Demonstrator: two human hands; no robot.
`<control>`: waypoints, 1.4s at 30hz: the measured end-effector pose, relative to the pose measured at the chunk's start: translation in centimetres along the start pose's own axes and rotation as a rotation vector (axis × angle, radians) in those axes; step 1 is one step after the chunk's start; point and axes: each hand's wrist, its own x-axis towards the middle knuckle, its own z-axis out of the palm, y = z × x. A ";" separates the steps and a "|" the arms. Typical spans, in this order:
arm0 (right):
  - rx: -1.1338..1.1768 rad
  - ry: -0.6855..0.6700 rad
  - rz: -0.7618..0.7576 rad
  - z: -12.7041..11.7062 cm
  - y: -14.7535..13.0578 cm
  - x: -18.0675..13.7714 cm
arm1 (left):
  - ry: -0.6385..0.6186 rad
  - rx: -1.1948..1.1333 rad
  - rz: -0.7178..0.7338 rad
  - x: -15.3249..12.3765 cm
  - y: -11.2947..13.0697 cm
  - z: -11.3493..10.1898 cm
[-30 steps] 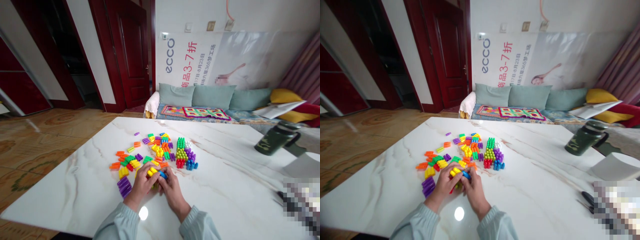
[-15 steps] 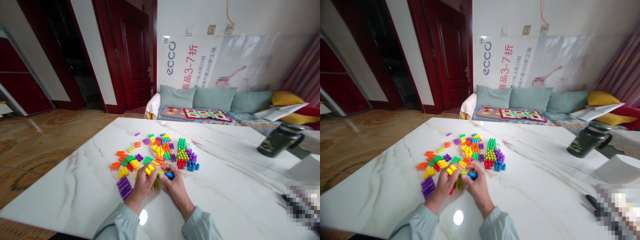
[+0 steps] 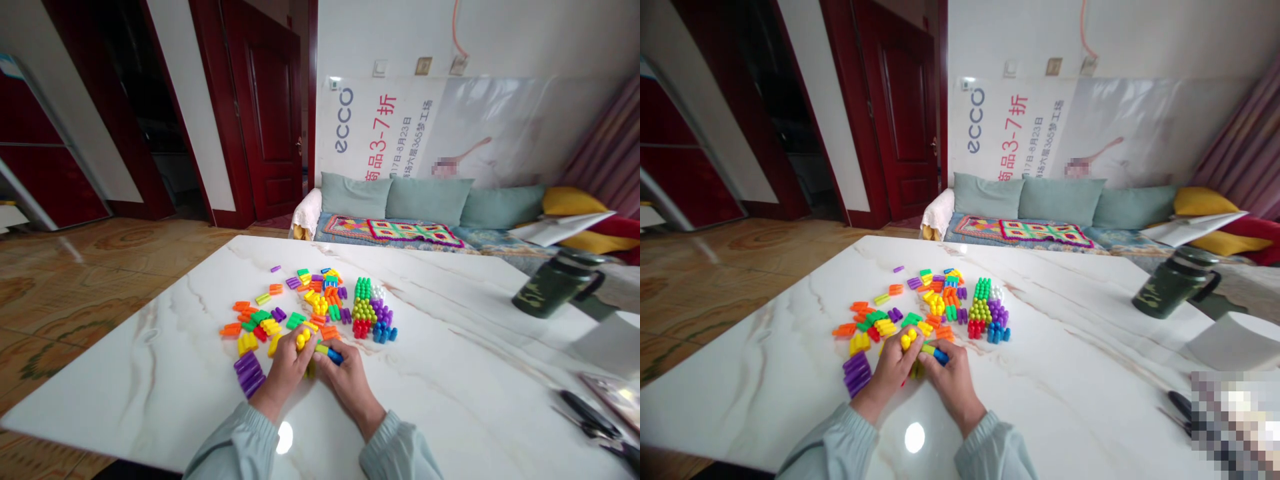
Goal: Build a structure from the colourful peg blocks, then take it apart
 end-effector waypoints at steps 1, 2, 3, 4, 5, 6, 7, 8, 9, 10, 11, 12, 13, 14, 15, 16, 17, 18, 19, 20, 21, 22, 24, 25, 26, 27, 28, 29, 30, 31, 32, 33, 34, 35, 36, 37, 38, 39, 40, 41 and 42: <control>-0.002 0.001 -0.002 0.0 0.0 0.0 | 0.003 0.032 0.002 0.0 0.0 0.0; -0.002 0.003 -0.007 -0.1 -0.1 -0.1 | 0.004 0.064 0.006 -0.1 -0.1 -0.1; 0.002 0.008 -0.012 -0.1 0.0 -0.1 | 0.009 0.094 0.007 -0.1 -0.1 -0.1; 0.008 0.015 -0.012 -0.2 0.0 -0.2 | 0.022 0.118 0.001 -0.1 -0.1 -0.3; 0.019 0.024 -0.006 -0.3 0.0 -0.2 | 0.051 0.138 -0.010 0.0 -0.1 -0.4; 0.034 0.036 0.009 -0.4 0.1 -0.2 | 0.095 0.155 -0.025 0.0 -0.1 -0.6; 0.051 0.050 0.030 -0.4 0.2 -0.2 | 0.152 0.169 -0.041 0.0 -0.1 -0.7; 0.065 0.062 0.053 -0.5 0.3 -0.2 | 0.210 0.179 -0.054 0.1 0.0 -0.9; 0.072 0.070 0.073 -0.5 0.4 -0.2 | 0.255 0.185 -0.060 0.1 0.0 -1.0; 0.070 0.071 0.084 -0.4 0.5 -0.2 | 0.280 0.185 -0.057 0.1 0.1 -1.1; 0.057 0.069 0.087 -0.4 0.6 -0.2 | 0.280 0.179 -0.049 0.1 0.2 -1.2; 0.038 0.067 0.085 -0.3 0.7 -0.2 | 0.266 0.169 -0.037 0.1 0.2 -1.2; 0.017 0.064 0.084 -0.2 0.9 -0.2 | 0.242 0.158 -0.022 0.1 0.3 -1.2; -0.001 0.062 0.088 -0.1 1.0 -0.1 | 0.219 0.145 -0.004 0.1 0.3 -1.1; -0.010 0.067 0.096 -0.1 1.1 -0.1 | 0.203 0.130 0.015 0.1 0.3 -1.0; -0.011 0.072 0.107 0.0 1.2 -0.1 | 0.194 0.115 0.033 0.1 0.3 -0.9; -0.002 0.078 0.119 0.0 1.3 -0.1 | 0.187 0.100 0.048 0.1 0.3 -0.9; 0.011 0.081 0.128 0.0 1.4 -0.1 | 0.180 0.084 0.059 0.1 0.2 -0.8; 0.025 0.084 0.135 0.0 1.4 -0.1 | 0.173 0.071 0.066 0.1 0.2 -0.7; 0.042 0.087 0.141 0.0 1.4 -0.1 | 0.166 0.062 0.072 0.1 0.1 -0.7; 0.056 0.088 0.148 0.1 1.4 -0.1 | 0.154 0.057 0.079 0.1 0.0 -0.7; 0.069 0.089 0.154 0.1 1.4 -0.1 | 0.142 0.057 0.087 0.1 -0.1 -0.6; 0.088 0.094 0.160 0.1 1.3 -0.1 | 0.125 0.060 0.106 0.2 -0.3 -0.6; 0.093 0.096 0.162 0.2 1.3 -0.1 | 0.118 0.061 0.116 0.2 -0.4 -0.5; 0.094 0.095 0.164 0.2 1.3 -0.1 | 0.113 0.061 0.127 0.2 -0.5 -0.5; 0.092 0.092 0.165 0.2 1.2 -0.1 | 0.109 0.062 0.137 0.2 -0.6 -0.4; 0.090 0.089 0.167 0.2 1.2 -0.1 | 0.106 0.064 0.146 0.2 -0.6 -0.4; 0.087 0.085 0.167 0.2 1.2 -0.1 | 0.104 0.068 0.152 0.2 -0.7 -0.4; 0.085 0.081 0.167 0.2 1.2 -0.1 | 0.101 0.074 0.155 0.2 -0.7 -0.4; 0.085 0.079 0.166 0.2 1.2 -0.1 | 0.097 0.082 0.156 0.2 -0.8 -0.3; 0.086 0.079 0.164 0.2 1.3 -0.1 | 0.092 0.089 0.157 0.2 -0.8 -0.3; 0.087 0.079 0.162 0.2 1.3 -0.1 | 0.085 0.095 0.161 0.2 -0.9 -0.3; 0.086 0.078 0.158 0.3 1.3 -0.1 | 0.076 0.100 0.169 0.2 -1.0 -0.3; 0.085 0.077 0.153 0.3 1.4 -0.1 | 0.066 0.102 0.177 0.1 -1.1 -0.3; 0.084 0.075 0.148 0.3 1.5 -0.1 | 0.058 0.102 0.184 0.1 -1.2 -0.3; 0.083 0.073 0.144 0.3 1.6 -0.1 | 0.052 0.100 0.189 0.1 -1.2 -0.2; 0.081 0.073 0.142 0.4 1.6 -0.1 | 0.050 0.097 0.190 0.1 -1.3 -0.2; 0.079 0.073 0.143 0.4 1.7 -0.1 | 0.051 0.092 0.191 0.2 -1.2 -0.3; 0.075 0.074 0.146 0.4 1.7 -0.1 | 0.056 0.087 0.190 0.2 -1.2 -0.3; 0.069 0.076 0.149 0.4 1.7 0.0 | 0.066 0.081 0.188 0.3 -1.0 -0.4; 0.063 0.076 0.152 0.4 1.7 0.0 | 0.079 0.075 0.180 0.3 -0.8 -0.4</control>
